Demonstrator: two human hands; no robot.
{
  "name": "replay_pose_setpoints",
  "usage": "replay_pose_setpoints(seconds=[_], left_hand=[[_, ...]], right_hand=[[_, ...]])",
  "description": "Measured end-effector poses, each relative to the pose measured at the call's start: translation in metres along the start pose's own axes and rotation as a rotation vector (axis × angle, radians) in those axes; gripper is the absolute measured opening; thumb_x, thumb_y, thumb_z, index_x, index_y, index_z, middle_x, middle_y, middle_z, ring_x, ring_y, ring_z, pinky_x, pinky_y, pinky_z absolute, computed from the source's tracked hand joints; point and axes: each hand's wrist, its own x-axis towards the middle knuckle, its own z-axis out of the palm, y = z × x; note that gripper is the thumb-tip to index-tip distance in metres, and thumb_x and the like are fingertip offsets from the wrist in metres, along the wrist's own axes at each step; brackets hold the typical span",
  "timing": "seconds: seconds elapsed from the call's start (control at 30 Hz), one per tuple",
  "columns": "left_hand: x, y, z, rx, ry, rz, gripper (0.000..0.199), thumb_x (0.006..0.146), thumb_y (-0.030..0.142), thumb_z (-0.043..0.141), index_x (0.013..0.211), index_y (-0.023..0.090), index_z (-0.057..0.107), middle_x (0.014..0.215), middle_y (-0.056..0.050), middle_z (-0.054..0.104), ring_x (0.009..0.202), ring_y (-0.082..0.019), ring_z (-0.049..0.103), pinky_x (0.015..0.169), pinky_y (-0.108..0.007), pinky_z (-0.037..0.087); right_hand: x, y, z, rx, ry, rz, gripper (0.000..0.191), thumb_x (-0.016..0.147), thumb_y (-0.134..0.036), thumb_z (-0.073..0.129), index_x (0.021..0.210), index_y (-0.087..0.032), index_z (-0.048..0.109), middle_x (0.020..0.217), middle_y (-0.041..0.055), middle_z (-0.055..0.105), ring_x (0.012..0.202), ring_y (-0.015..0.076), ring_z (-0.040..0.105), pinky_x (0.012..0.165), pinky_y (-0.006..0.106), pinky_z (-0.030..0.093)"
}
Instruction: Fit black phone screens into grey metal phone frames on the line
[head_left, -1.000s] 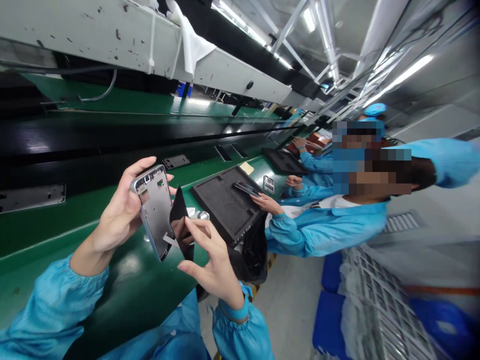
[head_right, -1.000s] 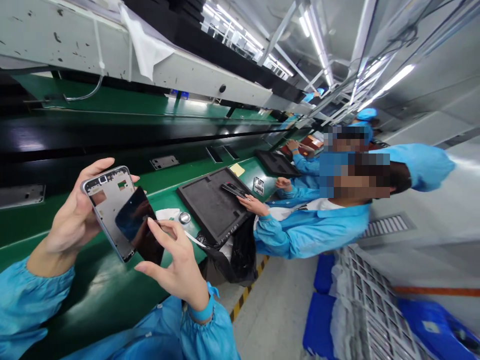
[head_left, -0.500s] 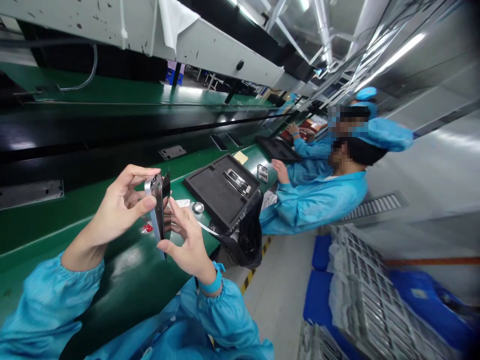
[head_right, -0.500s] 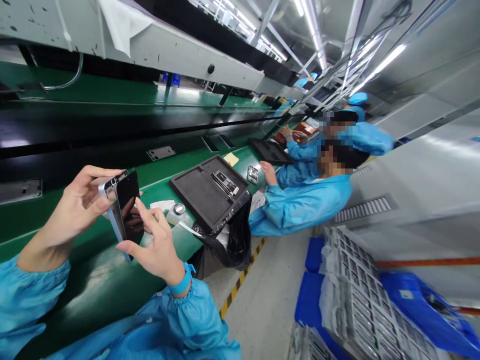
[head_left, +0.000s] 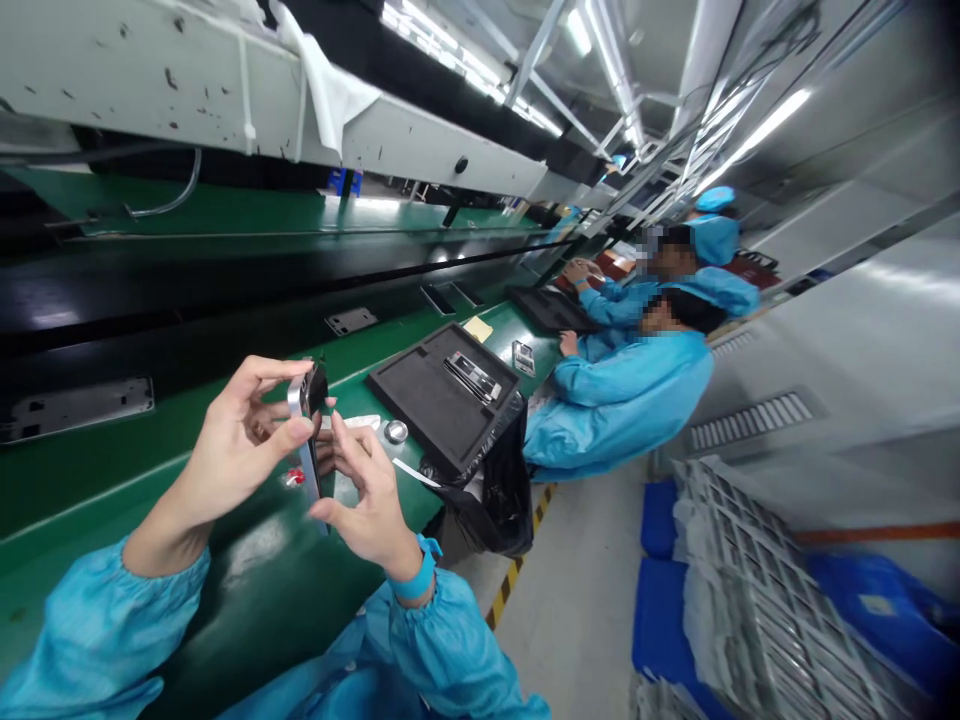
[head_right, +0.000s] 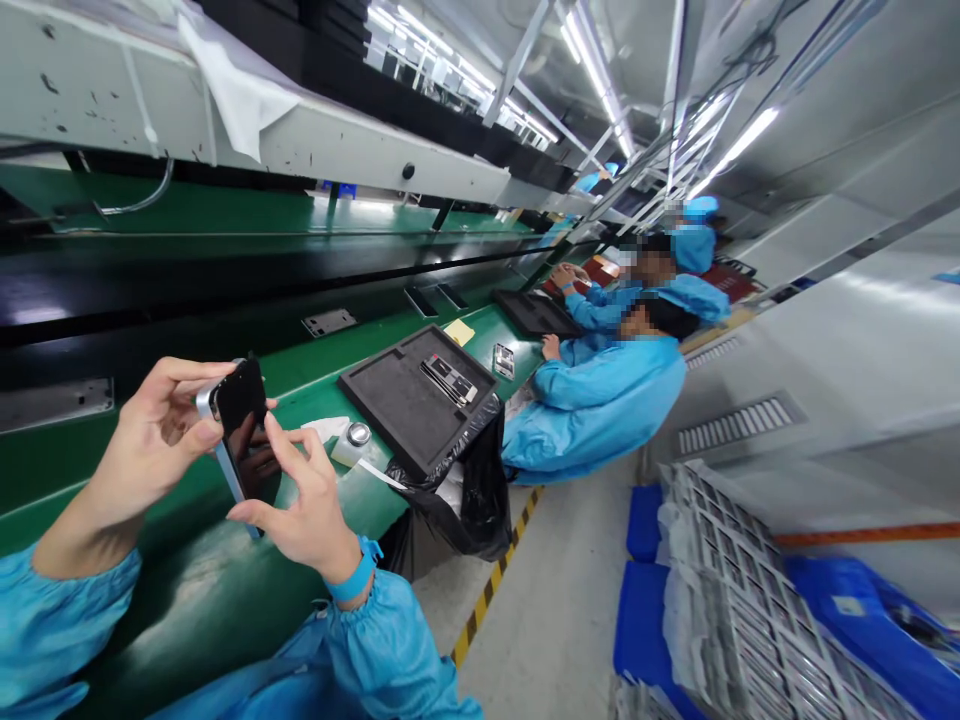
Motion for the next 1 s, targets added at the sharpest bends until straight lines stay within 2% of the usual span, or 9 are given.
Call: replay_pose_setpoints(seconds=[0.17, 0.3, 0.4, 0.5, 0.53, 0.6, 0.7, 0.77, 1.0], left_hand=[[-0.005, -0.002, 0.007, -0.063, -0.030, -0.018, 0.039, 0.091, 0.038, 0.083, 0.124, 0.023, 0.068, 0.131, -0.014, 0.070, 0.101, -0.028, 0.080, 0.082, -0.040, 0.070], [-0.007, -0.009, 0.022, -0.179, 0.063, -0.085, 0.049, 0.099, 0.054, 0.070, 0.138, 0.024, 0.063, 0.138, -0.015, 0.070, 0.115, -0.028, 0.076, 0.097, -0.043, 0.066], [-0.005, -0.010, 0.028, -0.276, 0.154, -0.176, 0.061, 0.099, 0.072, 0.056, 0.131, 0.021, 0.067, 0.124, -0.015, 0.077, 0.102, -0.029, 0.080, 0.086, -0.043, 0.069], [-0.004, -0.005, 0.030, -0.323, 0.126, -0.288, 0.066, 0.095, 0.079, 0.053, 0.115, 0.019, 0.074, 0.103, -0.012, 0.082, 0.081, -0.027, 0.081, 0.072, -0.041, 0.070], [-0.005, -0.003, 0.031, -0.330, 0.095, -0.315, 0.065, 0.094, 0.078, 0.055, 0.110, 0.019, 0.076, 0.098, -0.011, 0.082, 0.077, -0.027, 0.081, 0.069, -0.039, 0.070], [-0.008, 0.002, 0.035, -0.330, 0.040, -0.336, 0.061, 0.093, 0.075, 0.061, 0.105, 0.019, 0.079, 0.092, -0.010, 0.082, 0.071, -0.026, 0.079, 0.064, -0.036, 0.068], [-0.013, 0.009, 0.040, -0.282, 0.017, -0.320, 0.053, 0.095, 0.068, 0.065, 0.098, 0.019, 0.083, 0.091, -0.009, 0.083, 0.069, -0.023, 0.078, 0.062, -0.031, 0.066], [-0.015, 0.013, 0.041, -0.233, 0.007, -0.297, 0.051, 0.096, 0.066, 0.065, 0.096, 0.019, 0.084, 0.092, -0.008, 0.083, 0.070, -0.023, 0.077, 0.062, -0.029, 0.065], [-0.025, 0.011, 0.036, -0.082, 0.007, -0.174, 0.046, 0.103, 0.059, 0.056, 0.103, 0.023, 0.086, 0.099, -0.008, 0.083, 0.084, -0.026, 0.077, 0.078, -0.034, 0.064]], right_hand=[[0.010, 0.004, -0.002, -0.013, 0.023, -0.142, 0.083, 0.085, -0.063, 0.083, 0.157, -0.030, 0.057, 0.127, 0.0115, 0.054, 0.111, 0.0262, 0.065, 0.099, 0.044, 0.061], [0.012, 0.007, 0.003, -0.107, 0.067, -0.194, 0.068, 0.092, -0.061, 0.077, 0.151, -0.029, 0.064, 0.136, 0.0137, 0.050, 0.121, 0.0282, 0.061, 0.104, 0.047, 0.058], [0.008, 0.000, 0.007, -0.157, 0.108, -0.194, 0.062, 0.103, -0.065, 0.056, 0.153, -0.028, 0.061, 0.149, 0.0163, 0.043, 0.118, 0.0266, 0.062, 0.103, 0.047, 0.059], [0.013, -0.016, 0.001, -0.039, 0.258, -0.115, 0.071, 0.106, -0.069, 0.046, 0.163, -0.027, 0.046, 0.152, 0.0185, 0.043, 0.113, 0.0245, 0.064, 0.094, 0.043, 0.061], [0.017, -0.023, -0.003, 0.030, 0.270, -0.058, 0.074, 0.106, -0.071, 0.043, 0.163, -0.025, 0.046, 0.144, 0.0185, 0.051, 0.105, 0.0226, 0.066, 0.087, 0.039, 0.062], [0.027, -0.036, -0.013, 0.157, 0.191, 0.078, 0.081, 0.104, -0.078, 0.034, 0.149, -0.016, 0.061, 0.106, 0.0125, 0.067, 0.076, 0.0173, 0.065, 0.066, 0.032, 0.059], [0.039, -0.051, -0.025, 0.230, 0.064, 0.228, 0.089, 0.100, -0.086, 0.030, 0.111, -0.011, 0.077, 0.052, -0.0044, 0.047, 0.045, 0.0119, 0.043, 0.045, 0.025, 0.042], [0.040, -0.057, -0.027, 0.230, 0.074, 0.243, 0.085, 0.098, -0.087, 0.036, 0.099, -0.013, 0.076, 0.044, -0.0075, 0.039, 0.041, 0.0113, 0.039, 0.042, 0.024, 0.036], [0.027, -0.069, -0.027, 0.205, 0.110, 0.177, 0.071, 0.098, -0.084, 0.042, 0.068, -0.022, 0.056, 0.047, -0.0058, 0.041, 0.044, 0.0109, 0.038, 0.044, 0.025, 0.031]])
